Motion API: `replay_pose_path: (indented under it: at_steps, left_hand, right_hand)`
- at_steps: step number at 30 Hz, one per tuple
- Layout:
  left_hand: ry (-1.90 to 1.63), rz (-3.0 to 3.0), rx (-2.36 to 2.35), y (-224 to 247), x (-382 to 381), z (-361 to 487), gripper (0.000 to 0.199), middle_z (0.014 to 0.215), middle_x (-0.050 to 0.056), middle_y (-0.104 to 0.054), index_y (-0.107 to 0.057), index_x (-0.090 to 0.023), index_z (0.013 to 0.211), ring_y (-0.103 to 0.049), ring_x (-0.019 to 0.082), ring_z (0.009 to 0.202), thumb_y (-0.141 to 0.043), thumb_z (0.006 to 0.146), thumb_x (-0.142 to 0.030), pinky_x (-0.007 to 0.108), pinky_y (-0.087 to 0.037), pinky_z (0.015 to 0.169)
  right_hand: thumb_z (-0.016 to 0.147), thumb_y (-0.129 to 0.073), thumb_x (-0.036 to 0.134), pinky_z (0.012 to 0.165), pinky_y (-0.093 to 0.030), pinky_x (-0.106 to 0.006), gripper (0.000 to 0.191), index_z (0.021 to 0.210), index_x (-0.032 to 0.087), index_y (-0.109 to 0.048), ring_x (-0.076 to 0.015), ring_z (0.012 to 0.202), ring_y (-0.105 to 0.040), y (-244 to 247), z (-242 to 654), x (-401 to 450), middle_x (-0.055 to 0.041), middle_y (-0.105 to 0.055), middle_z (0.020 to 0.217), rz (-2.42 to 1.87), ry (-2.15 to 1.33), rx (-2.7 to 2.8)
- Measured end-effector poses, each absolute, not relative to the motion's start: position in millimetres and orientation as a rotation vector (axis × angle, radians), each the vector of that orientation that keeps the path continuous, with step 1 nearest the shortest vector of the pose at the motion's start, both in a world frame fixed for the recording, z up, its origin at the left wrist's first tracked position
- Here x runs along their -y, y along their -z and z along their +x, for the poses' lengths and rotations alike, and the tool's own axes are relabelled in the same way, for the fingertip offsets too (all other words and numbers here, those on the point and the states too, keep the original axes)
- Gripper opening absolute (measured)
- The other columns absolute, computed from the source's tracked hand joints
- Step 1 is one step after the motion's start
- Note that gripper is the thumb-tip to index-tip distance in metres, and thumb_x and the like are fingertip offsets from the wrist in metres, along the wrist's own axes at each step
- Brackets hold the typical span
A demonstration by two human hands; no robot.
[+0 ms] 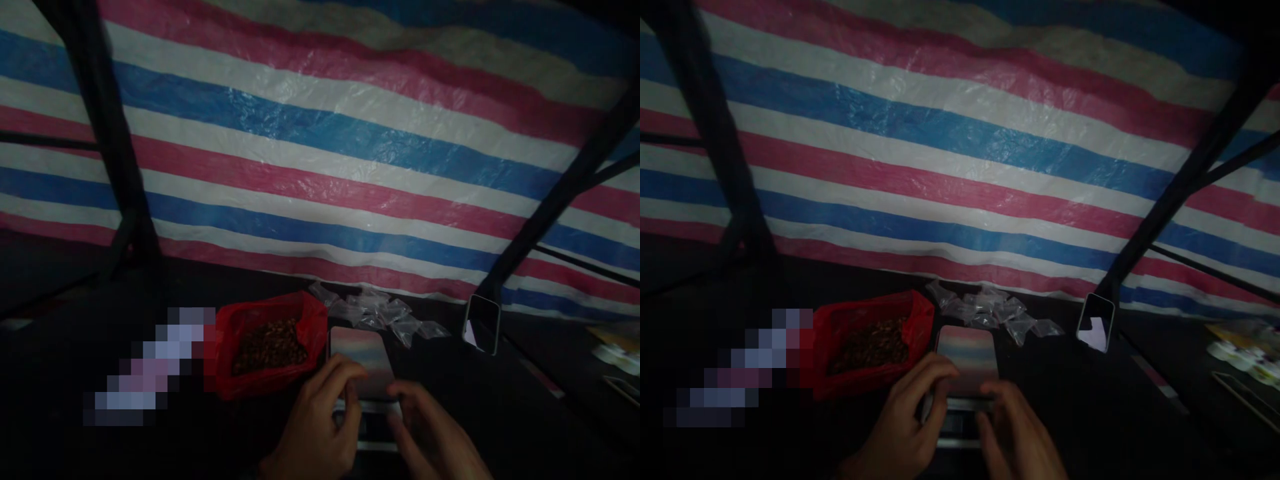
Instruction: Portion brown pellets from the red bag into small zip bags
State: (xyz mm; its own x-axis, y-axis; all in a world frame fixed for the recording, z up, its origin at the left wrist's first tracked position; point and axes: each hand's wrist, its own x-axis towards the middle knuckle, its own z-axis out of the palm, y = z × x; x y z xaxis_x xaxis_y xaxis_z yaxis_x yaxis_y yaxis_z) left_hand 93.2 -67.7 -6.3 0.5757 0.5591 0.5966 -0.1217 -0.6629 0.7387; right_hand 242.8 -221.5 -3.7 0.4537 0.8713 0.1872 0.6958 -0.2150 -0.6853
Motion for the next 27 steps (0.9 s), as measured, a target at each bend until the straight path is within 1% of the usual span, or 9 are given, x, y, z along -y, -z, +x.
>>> replay_pose_path:
  at_steps: [2, 6, 10, 14, 16, 18, 22, 24, 27]
  left_hand:
    - [-1.039, 1.988, -0.346, 6.4, 72.6, 90.7, 0.032, 0.110, 0.004, -0.077, -0.069, -0.028, 0.116, -0.076, 0.017, 0.102, -0.051, 0.095, -0.012, 0.024, -0.058, 0.092]
    - [-1.000, 1.865, -0.263, 10.0, 74.0, 89.8, 0.051, 0.131, 0.004, -0.076, -0.064, -0.034, 0.136, -0.074, 0.021, 0.118, -0.058, 0.089, -0.014, 0.029, -0.058, 0.103]
    - [-0.974, 1.786, -0.292, 8.9, 64.0, 93.4, 0.046, 0.145, 0.007, -0.071, -0.064, -0.032, 0.140, -0.067, 0.023, 0.135, -0.055, 0.096, -0.020, 0.035, -0.055, 0.113]
    - [-0.988, 1.703, -0.466, 7.5, 52.2, 101.3, 0.040, 0.141, 0.011, -0.074, -0.070, -0.025, 0.134, -0.070, 0.026, 0.131, -0.056, 0.096, -0.028, 0.042, -0.055, 0.115]
    - [-1.015, 1.637, -0.596, 10.4, 46.4, 105.6, 0.039, 0.140, 0.012, -0.075, -0.072, -0.024, 0.131, -0.072, 0.027, 0.128, -0.058, 0.096, -0.033, 0.046, -0.056, 0.113]
    - [-1.049, 1.590, -0.693, 15.9, 39.9, 108.8, 0.040, 0.140, 0.012, -0.075, -0.072, -0.024, 0.132, -0.072, 0.029, 0.129, -0.060, 0.096, -0.038, 0.049, -0.056, 0.113]
    - [-1.088, 1.659, -0.801, 28.2, 25.2, 111.5, 0.041, 0.141, 0.012, -0.074, -0.070, -0.024, 0.135, -0.069, 0.030, 0.132, -0.060, 0.097, -0.036, 0.053, -0.053, 0.117]
    - [-1.110, 1.720, -0.863, 30.8, 18.9, 112.9, 0.038, 0.140, 0.013, -0.074, -0.071, -0.023, 0.134, -0.070, 0.030, 0.131, -0.059, 0.098, -0.031, 0.053, -0.054, 0.115]
    - [-1.106, 1.779, -0.971, 28.0, 13.5, 115.8, 0.036, 0.131, 0.015, -0.073, -0.072, -0.022, 0.132, -0.074, 0.030, 0.119, -0.059, 0.099, -0.030, 0.052, -0.060, 0.107]
  right_hand:
    - [0.094, -0.059, 0.028, 0.090, -0.061, -0.034, 0.050, 0.144, 0.028, -0.054, -0.0219, 0.095, -0.075, 8.9, 229.1, 206.9, -0.0059, -0.073, 0.106, -1.809, -0.239, 1.225]
    - [0.088, -0.062, 0.017, 0.100, -0.059, -0.038, 0.074, 0.156, 0.028, -0.035, -0.0259, 0.120, -0.071, 18.0, 211.5, 184.6, -0.0111, -0.067, 0.129, -1.700, -0.279, 1.243]
    - [0.093, -0.056, 0.015, 0.117, -0.050, -0.043, 0.077, 0.163, 0.028, -0.025, -0.0257, 0.144, -0.057, 6.3, 219.2, 163.8, -0.0147, -0.054, 0.155, -1.752, -0.304, 1.329]
    - [0.086, -0.053, 0.010, 0.126, -0.039, -0.048, 0.072, 0.156, 0.029, -0.045, -0.0238, 0.152, -0.049, -24.6, 227.9, 138.7, -0.0102, -0.054, 0.159, -1.743, -0.323, 1.428]
    - [0.083, -0.058, 0.012, 0.126, -0.039, -0.046, 0.072, 0.152, 0.028, -0.052, -0.0240, 0.149, -0.052, -42.4, 233.2, 126.3, -0.0092, -0.058, 0.156, -1.703, -0.447, 1.504]
    - [0.087, -0.061, 0.019, 0.121, -0.045, -0.044, 0.069, 0.155, 0.028, -0.051, -0.0238, 0.144, -0.057, -57.4, 243.0, 111.6, -0.0091, -0.064, 0.150, -1.695, -0.558, 1.544]
    - [0.094, -0.054, 0.016, 0.115, -0.049, -0.040, 0.052, 0.145, 0.020, -0.062, -0.0225, 0.131, -0.067, -64.0, 270.7, 68.5, -0.0114, -0.072, 0.140, -2.106, -0.184, 1.525]
    - [0.091, -0.061, 0.015, 0.118, -0.043, -0.046, 0.045, 0.135, 0.014, -0.069, -0.0295, 0.134, -0.064, -55.8, 280.4, 46.2, -0.0180, -0.071, 0.140, -2.219, -0.064, 1.481]
    - [0.087, -0.066, 0.010, 0.115, -0.043, -0.047, 0.037, 0.122, 0.016, -0.077, -0.0326, 0.128, -0.068, -42.4, 284.9, 27.4, -0.0176, -0.078, 0.129, -2.280, 0.005, 1.429]
